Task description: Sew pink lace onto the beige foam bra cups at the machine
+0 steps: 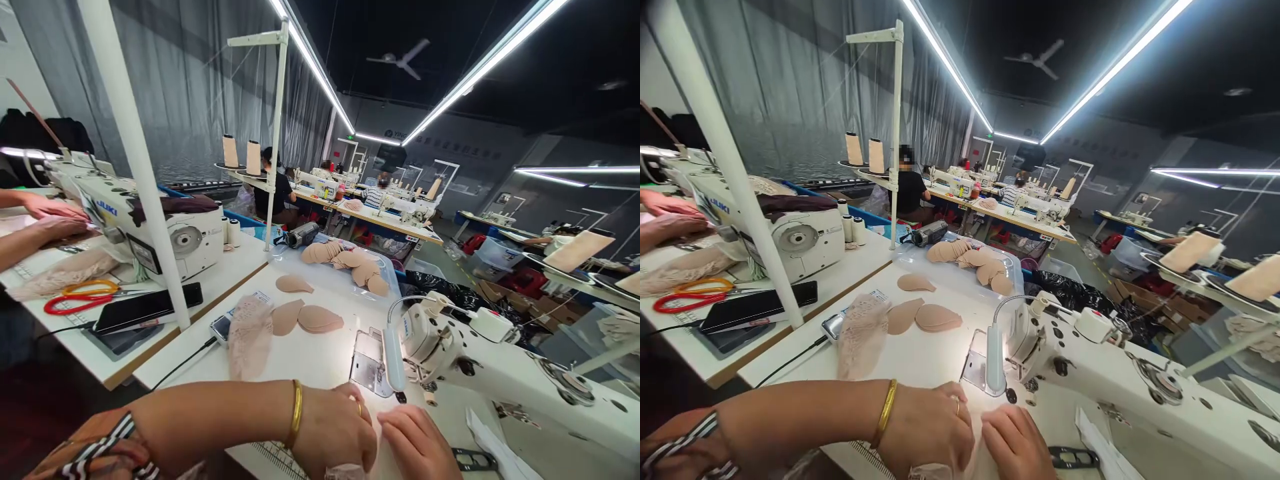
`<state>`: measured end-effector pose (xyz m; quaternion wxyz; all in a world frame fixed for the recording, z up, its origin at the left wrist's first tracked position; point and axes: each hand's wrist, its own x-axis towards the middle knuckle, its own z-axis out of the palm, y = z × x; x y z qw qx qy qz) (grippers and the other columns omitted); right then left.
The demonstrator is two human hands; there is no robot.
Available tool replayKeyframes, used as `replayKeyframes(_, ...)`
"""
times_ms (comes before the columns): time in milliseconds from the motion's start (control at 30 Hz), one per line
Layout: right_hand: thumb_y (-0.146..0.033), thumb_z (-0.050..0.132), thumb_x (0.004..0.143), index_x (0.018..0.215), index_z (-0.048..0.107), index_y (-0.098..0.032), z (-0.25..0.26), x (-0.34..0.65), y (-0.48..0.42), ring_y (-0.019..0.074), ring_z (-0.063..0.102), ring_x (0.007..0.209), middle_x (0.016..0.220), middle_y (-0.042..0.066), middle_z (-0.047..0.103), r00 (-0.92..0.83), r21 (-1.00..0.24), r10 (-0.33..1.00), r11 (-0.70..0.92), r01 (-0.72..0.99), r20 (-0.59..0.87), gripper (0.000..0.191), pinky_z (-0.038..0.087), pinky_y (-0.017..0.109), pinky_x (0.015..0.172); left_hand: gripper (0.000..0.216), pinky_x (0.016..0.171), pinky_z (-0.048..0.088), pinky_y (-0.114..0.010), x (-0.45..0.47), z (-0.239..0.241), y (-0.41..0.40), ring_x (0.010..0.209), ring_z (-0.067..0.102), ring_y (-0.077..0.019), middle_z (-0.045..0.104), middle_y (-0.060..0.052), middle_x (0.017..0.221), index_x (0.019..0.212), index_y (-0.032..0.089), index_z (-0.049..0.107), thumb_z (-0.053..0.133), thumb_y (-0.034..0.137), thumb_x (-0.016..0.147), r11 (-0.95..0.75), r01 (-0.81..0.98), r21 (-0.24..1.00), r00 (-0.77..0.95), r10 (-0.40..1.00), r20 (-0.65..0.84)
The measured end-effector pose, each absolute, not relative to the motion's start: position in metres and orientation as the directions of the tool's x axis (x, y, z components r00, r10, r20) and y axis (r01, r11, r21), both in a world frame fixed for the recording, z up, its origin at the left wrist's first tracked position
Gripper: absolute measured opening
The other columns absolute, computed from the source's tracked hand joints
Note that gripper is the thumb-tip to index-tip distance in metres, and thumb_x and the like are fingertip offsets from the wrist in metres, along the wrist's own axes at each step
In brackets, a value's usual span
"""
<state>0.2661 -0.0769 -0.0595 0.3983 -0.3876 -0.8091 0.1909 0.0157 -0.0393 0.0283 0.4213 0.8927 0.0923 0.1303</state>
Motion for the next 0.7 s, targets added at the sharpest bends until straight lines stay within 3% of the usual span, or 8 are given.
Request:
replayKeyframes(67,-0.019,0.061,0.095,0.108,0.074,-0.036,-0.048,0.266,-0.060,0.0239,0.064,0.088,0.100,0.002,0.077,-0.561,-0.322,0.654,0.748,0.581,0.508,0.025,0.047,0.034,0.079,0.025,0.104,0.026,-0.057,0.026,0.016,-0.019,0.083,0.064,-0.0337,0.067,-0.005,0.073,0.053,0.020,0.050,0.075,0.014,0.053,-0.750,0.144,0.646,0.961,0.260,0.089)
replayKeyframes(167,-0.005,0.044,0.096,0.106,0.072,-0.029,-0.037,0.261,-0.049,0.0218,0.062,0.090,0.103,0.003,0.075,-0.576,-0.175,0.642,0.730,0.660,0.506,0.038,0.045,0.030,0.071,0.017,0.095,0.032,-0.051,0.035,0.004,0.004,0.073,0.062,-0.0287,0.066,-0.003,0.067,0.053,0.021,0.059,0.072,0.009,0.050,-0.760,0.216,0.613,0.961,0.275,0.002)
replayKeyframes(333,0.002,0.042,0.091,0.111,0.068,-0.023,-0.032,0.266,-0.054,0.0212,0.059,0.096,0.101,0.005,0.073,-0.580,-0.219,0.671,0.720,0.658,0.462,0.042,0.043,0.027,0.069,0.015,0.088,0.036,-0.044,0.035,0.003,0.009,0.074,0.057,-0.0254,0.065,-0.005,0.070,0.050,0.021,0.060,0.072,0.013,0.056,-0.767,0.170,0.619,0.949,0.297,0.107)
replayKeyframes(500,-0.001,0.045,0.094,0.108,0.070,-0.022,-0.033,0.270,-0.055,0.0214,0.057,0.095,0.096,0.005,0.072,-0.509,-0.303,0.745,0.651,0.696,0.431,0.035,0.044,0.028,0.074,0.012,0.094,0.032,-0.047,0.033,0.004,-0.002,0.086,0.055,-0.0269,0.064,-0.006,0.083,0.058,0.020,0.063,0.069,0.008,0.058,-0.790,0.193,0.582,0.928,0.340,0.153)
replayKeyframes(700,0.002,0.044,0.089,0.114,0.069,-0.026,-0.033,0.272,-0.052,0.0209,0.058,0.102,0.105,0.003,0.071,-0.470,-0.294,0.791,0.592,0.750,0.393,0.045,0.047,0.029,0.084,0.021,0.096,0.028,-0.051,0.038,-0.008,-0.004,0.097,0.055,-0.0295,0.061,-0.008,0.110,0.067,0.019,0.067,0.066,0.005,0.051,-0.850,0.231,0.474,0.930,0.336,0.149)
